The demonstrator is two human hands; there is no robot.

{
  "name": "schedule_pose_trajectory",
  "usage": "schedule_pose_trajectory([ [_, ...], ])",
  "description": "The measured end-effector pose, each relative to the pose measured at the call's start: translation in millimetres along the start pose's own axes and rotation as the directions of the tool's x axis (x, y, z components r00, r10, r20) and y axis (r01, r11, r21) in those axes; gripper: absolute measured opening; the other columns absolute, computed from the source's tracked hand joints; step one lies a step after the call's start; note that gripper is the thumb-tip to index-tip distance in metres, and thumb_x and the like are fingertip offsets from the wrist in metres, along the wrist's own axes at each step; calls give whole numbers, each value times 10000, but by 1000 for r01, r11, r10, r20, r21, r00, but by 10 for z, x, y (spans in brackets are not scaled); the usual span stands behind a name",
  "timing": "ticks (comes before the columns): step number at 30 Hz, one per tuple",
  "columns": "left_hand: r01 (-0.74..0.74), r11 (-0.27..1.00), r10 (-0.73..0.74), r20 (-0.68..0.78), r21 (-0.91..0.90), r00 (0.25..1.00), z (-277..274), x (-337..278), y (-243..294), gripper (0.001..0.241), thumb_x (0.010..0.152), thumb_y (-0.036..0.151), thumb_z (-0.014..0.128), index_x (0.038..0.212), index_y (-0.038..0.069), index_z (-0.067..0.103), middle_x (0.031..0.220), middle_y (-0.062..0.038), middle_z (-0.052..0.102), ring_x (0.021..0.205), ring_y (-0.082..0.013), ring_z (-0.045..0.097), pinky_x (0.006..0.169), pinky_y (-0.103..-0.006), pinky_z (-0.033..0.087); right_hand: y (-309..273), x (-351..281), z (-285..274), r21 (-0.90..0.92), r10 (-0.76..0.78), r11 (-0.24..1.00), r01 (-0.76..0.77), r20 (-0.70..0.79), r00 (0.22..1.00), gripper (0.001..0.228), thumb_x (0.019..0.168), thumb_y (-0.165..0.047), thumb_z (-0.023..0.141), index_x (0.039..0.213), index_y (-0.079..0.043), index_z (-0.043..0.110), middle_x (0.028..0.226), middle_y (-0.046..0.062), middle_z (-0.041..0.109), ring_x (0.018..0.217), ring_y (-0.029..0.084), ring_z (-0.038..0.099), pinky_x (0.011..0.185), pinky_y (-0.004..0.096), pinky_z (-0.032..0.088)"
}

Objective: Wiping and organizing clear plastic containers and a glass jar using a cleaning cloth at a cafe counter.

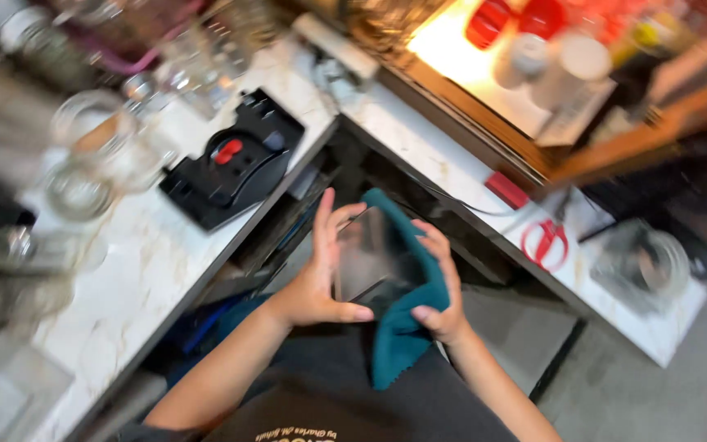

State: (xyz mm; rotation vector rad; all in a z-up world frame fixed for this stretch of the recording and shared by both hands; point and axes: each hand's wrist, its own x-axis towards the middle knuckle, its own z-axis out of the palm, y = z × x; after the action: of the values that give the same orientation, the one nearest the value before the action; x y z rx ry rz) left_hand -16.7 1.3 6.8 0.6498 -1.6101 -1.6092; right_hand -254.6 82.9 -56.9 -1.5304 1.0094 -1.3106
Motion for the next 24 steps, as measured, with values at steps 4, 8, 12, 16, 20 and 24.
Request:
schedule_pose_trajectory([
  [4, -143, 989, 148, -209, 36, 967, 332, 49, -129, 1486, 749, 534, 880, 1687, 128, -198, 1716, -205, 156, 1553, -356, 324, 1305, -499, 296, 421, 12, -164, 551, 293, 800, -236, -15, 956, 1062, 727, -493, 818, 1572, -50, 351, 1590, 202, 374, 1452, 366, 388, 1236, 522, 306],
  [8, -60, 982, 139, -468, 179, 873, 461, 119, -250, 1432, 787, 526, 858, 1692, 95, -164, 1661, -247, 256, 1527, -359, 371, 1288, -508, 341, 436, 580, -50, 349, 317, 855, -384, 237, 919, 1079, 731, -468, 843, 1563, -48, 300, 1514, 188, 437, 1384, 341, 464, 1180, 514, 376],
  [12, 58, 967, 134, -687, 249, 714, 391, -148, -167, 1393, 781, 499, 862, 1682, 77, -113, 1628, -245, 314, 1433, -338, 452, 1207, -484, 406, 284, 872, 115, 40, 269, 946, -321, 456, 848, 1053, 752, -467, 841, 1552, -57, 292, 1475, 175, 489, 1354, 313, 517, 1161, 503, 424],
  [16, 202, 914, 186, -808, 351, 559, 242, -446, -11, 1359, 745, 452, 877, 1676, 64, -33, 1583, -216, 381, 1324, -312, 510, 1132, -459, 441, 234, 1118, 270, 253, 326, 761, -597, 646, 690, 849, 889, -450, 656, 1565, -81, 301, 1515, 158, 476, 1370, 308, 511, 1149, 494, 434],
  [20, 366, 846, 206, -870, 389, 448, 191, -798, 159, 1336, 703, 419, 900, 1665, 56, 48, 1551, -195, 431, 1275, -309, 521, 1095, -458, 443, -86, 1337, 442, 371, 366, 247, -895, 820, 441, 651, 1027, -424, 473, 1575, -101, 335, 1562, 141, 449, 1386, 311, 490, 1130, 487, 435],
  [24, 445, 798, 232, -890, 405, 393, 129, -1061, 268, 1321, 696, 402, 909, 1666, 51, 85, 1534, -189, 453, 1255, -302, 535, 1081, -451, 454, -124, 1444, 581, 345, 333, 288, -893, 839, 431, 659, 1027, -429, 475, 1579, -100, 329, 1569, 142, 440, 1395, 310, 479, 1138, 484, 426],
])
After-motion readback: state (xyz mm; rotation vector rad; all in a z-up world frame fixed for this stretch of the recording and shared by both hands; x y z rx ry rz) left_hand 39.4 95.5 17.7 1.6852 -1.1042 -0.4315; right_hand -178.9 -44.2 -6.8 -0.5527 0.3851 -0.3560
